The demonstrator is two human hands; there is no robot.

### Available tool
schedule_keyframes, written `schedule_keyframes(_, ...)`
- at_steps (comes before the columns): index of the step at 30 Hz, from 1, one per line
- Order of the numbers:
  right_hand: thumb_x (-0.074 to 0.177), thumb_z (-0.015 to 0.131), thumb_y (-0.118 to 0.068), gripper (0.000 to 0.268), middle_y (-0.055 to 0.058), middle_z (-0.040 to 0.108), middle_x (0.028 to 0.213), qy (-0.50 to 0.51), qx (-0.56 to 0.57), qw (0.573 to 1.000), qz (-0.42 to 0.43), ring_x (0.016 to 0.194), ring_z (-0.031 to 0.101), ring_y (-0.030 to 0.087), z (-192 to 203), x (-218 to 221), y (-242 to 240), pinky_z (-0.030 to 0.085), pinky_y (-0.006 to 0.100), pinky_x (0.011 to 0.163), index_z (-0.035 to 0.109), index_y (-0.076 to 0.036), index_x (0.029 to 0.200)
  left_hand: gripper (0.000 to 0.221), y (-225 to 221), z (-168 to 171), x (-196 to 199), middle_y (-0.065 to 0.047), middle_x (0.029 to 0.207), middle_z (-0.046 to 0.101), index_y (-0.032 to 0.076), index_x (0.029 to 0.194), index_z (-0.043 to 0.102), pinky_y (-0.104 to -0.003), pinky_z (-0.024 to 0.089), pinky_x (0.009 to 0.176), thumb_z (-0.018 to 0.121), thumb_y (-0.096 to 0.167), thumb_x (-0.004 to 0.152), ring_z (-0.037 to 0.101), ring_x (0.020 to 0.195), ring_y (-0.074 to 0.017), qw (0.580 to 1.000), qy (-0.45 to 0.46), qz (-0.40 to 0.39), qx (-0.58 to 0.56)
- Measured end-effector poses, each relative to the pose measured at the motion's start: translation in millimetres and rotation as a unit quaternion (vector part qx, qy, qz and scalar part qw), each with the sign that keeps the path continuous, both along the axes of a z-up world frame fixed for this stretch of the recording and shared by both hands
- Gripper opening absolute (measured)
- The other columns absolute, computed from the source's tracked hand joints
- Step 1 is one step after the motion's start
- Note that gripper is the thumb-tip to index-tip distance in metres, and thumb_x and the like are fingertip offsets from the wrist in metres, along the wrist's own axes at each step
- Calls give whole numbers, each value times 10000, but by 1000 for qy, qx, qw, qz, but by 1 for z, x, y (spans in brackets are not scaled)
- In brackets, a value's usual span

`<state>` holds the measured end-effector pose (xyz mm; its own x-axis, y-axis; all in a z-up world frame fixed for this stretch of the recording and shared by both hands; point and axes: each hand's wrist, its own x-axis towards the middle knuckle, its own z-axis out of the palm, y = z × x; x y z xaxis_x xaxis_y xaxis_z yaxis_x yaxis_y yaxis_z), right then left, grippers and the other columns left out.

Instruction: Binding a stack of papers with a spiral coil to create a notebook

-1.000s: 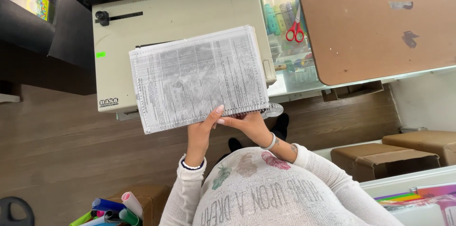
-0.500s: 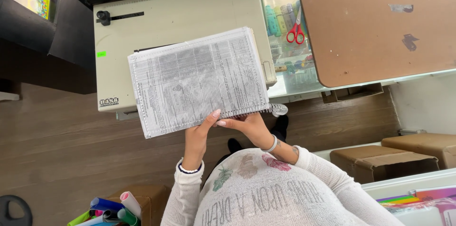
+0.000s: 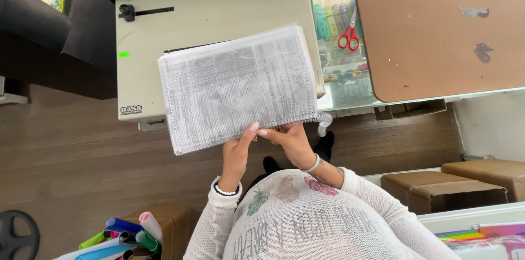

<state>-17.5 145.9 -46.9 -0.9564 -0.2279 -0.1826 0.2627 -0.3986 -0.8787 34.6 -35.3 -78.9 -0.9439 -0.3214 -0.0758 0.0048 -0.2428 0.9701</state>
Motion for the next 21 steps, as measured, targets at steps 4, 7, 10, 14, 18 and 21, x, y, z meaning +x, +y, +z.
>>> schedule_keyframes(4,983,1094,2,233,29,704,710,-12,-16,1000,-3,629,630,53,7,1,2,509,219,616,870,-47,939,178,-3,19,8,-102,1003,880,-6,1121,925,-338,717,820,948,156,1194,814,952,-157,1000,3,-15,-19)
schedule_keyframes(7,970,1094,30,279,42,679,696,4,-14,1000,-18,612,611,60,11,-1,0,485,230,602,832,-40,907,129,-15,-39,9,-102,996,887,-8,1141,922,-330,709,837,954,112,1176,807,946,-142,998,26,-43,-43)
schedule_keyframes(10,1012,1044,28,261,-13,675,731,-16,-31,999,-35,646,580,21,23,-1,-3,487,224,615,819,-75,930,152,1,28,-3,-118,1034,859,-21,1224,890,-392,733,854,935,110,1162,815,978,-178,994,57,-93,6)
schedule_keyframes(14,1002,1020,62,260,-19,633,723,-24,-34,998,-45,584,510,15,65,-3,-10,451,209,534,792,-53,952,306,16,76,-8,-87,1066,880,-1,1212,889,-345,746,910,1093,46,988,845,981,-161,993,67,-87,44)
schedule_keyframes(18,1037,971,59,267,-33,585,706,-52,-56,996,-45,558,484,40,120,1,-15,405,208,508,753,-74,960,341,7,51,-2,-112,1027,887,-23,1181,890,-365,742,883,1137,75,969,853,963,-168,994,70,-82,5)
schedule_keyframes(21,1062,960,39,273,-47,534,728,-47,-45,997,-36,588,429,21,100,-1,-13,373,202,523,726,-79,984,326,9,54,-4,-106,1012,881,7,1162,891,-351,729,869,1133,162,1008,853,963,-160,995,69,-65,-37)
